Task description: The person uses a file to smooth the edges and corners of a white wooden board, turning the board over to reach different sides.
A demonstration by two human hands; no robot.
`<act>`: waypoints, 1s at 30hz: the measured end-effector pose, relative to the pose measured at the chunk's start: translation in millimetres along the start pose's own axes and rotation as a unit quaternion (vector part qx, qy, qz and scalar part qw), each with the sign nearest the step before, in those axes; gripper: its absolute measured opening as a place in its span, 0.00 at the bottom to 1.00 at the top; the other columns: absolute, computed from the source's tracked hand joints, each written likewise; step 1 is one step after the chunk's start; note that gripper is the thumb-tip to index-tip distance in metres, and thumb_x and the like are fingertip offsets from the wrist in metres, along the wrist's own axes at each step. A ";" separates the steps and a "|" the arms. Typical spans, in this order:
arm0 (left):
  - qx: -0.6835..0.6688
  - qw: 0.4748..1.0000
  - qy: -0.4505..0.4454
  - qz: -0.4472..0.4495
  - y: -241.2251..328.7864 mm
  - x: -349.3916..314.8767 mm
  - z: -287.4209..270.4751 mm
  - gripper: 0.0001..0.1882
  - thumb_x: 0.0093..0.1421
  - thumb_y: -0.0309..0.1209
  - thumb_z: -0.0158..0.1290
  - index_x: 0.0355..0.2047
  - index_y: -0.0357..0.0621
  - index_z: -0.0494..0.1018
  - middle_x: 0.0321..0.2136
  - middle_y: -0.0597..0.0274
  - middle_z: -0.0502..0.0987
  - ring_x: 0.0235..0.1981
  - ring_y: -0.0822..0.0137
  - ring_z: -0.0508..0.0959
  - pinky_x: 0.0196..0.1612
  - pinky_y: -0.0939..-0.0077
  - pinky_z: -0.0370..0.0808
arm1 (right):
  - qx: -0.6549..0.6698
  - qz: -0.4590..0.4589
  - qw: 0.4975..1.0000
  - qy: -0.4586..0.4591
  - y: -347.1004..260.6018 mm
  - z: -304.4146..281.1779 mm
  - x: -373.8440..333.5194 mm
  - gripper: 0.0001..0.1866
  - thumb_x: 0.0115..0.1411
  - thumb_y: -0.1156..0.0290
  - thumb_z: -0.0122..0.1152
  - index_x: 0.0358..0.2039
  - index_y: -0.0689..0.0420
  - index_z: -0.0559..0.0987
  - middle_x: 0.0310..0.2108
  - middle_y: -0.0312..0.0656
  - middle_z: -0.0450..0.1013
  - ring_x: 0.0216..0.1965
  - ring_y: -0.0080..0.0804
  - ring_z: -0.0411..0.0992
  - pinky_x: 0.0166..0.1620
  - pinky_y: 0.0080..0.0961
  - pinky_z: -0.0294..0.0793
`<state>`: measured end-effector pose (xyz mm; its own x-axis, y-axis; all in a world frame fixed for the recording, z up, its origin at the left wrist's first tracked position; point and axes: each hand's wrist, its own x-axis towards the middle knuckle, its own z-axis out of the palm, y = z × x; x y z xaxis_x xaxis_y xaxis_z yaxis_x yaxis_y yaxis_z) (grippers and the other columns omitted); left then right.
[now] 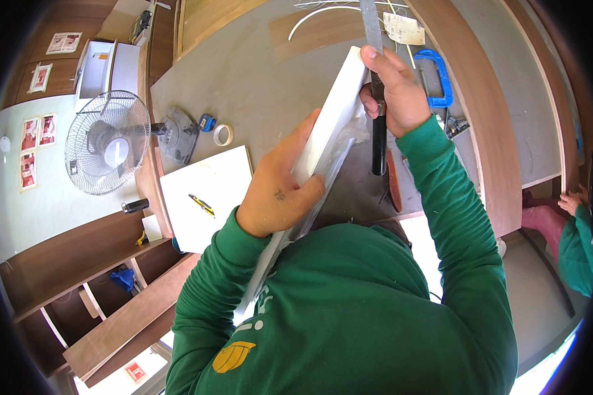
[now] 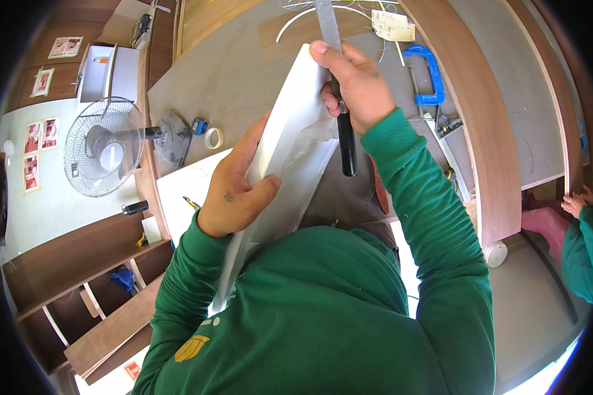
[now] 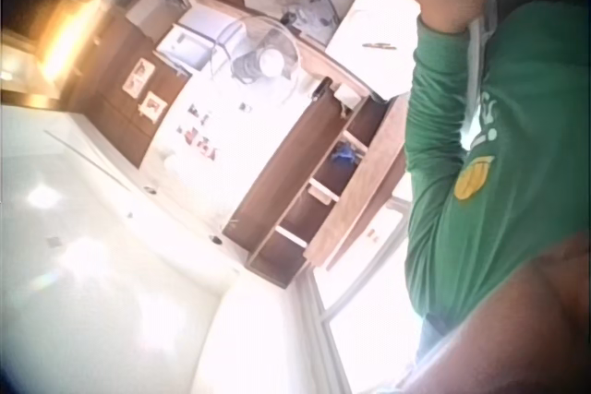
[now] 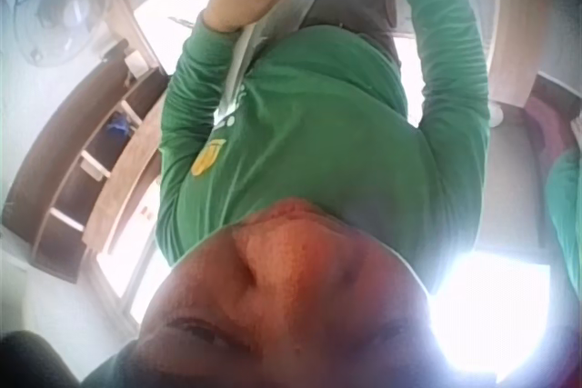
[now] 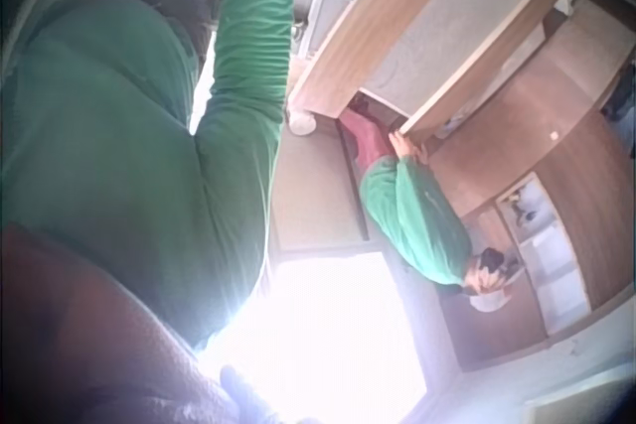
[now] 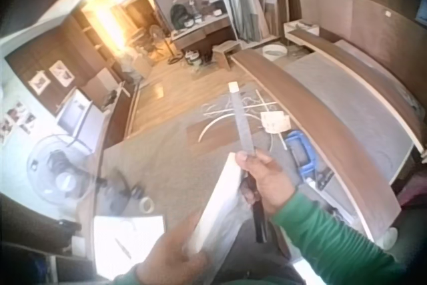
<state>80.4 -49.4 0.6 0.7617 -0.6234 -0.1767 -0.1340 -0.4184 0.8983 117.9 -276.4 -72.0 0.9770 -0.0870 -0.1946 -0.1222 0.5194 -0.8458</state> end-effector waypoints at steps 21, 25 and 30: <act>0.154 0.985 0.071 -0.023 5.3 -0.7 9.1 0.29 0.69 0.31 0.53 0.67 0.36 0.64 0.34 0.55 0.81 0.31 0.69 0.78 0.39 0.74 0.75 | -0.006 -0.007 1.000 -0.003 2.5 -1.0 1.9 0.21 0.66 0.49 0.63 0.39 0.57 0.78 0.25 0.33 0.70 0.16 0.20 0.63 0.19 0.20 0.59; 0.286 0.951 0.109 0.043 3.3 6.1 11.7 0.25 0.69 0.34 0.54 0.62 0.35 0.68 0.34 0.45 0.81 0.30 0.53 0.81 0.37 0.66 0.76 | -0.007 -0.004 1.000 -0.005 3.7 -1.6 5.6 0.20 0.66 0.49 0.62 0.38 0.57 0.78 0.25 0.33 0.70 0.16 0.21 0.63 0.18 0.20 0.59; 0.257 0.955 0.136 0.060 10.1 59.4 11.8 0.24 0.65 0.38 0.57 0.54 0.32 0.70 0.31 0.43 0.81 0.30 0.42 0.81 0.33 0.54 0.77 | -0.012 -0.004 1.000 0.000 1.3 4.0 5.3 0.20 0.67 0.50 0.62 0.38 0.57 0.77 0.24 0.33 0.69 0.15 0.21 0.63 0.18 0.21 0.59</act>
<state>116.9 -98.4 -5.5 0.8484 -0.5216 0.0899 -0.4713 -0.6670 0.5770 123.6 -272.9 -72.2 0.9781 -0.0914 -0.1870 -0.1177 0.4980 -0.8591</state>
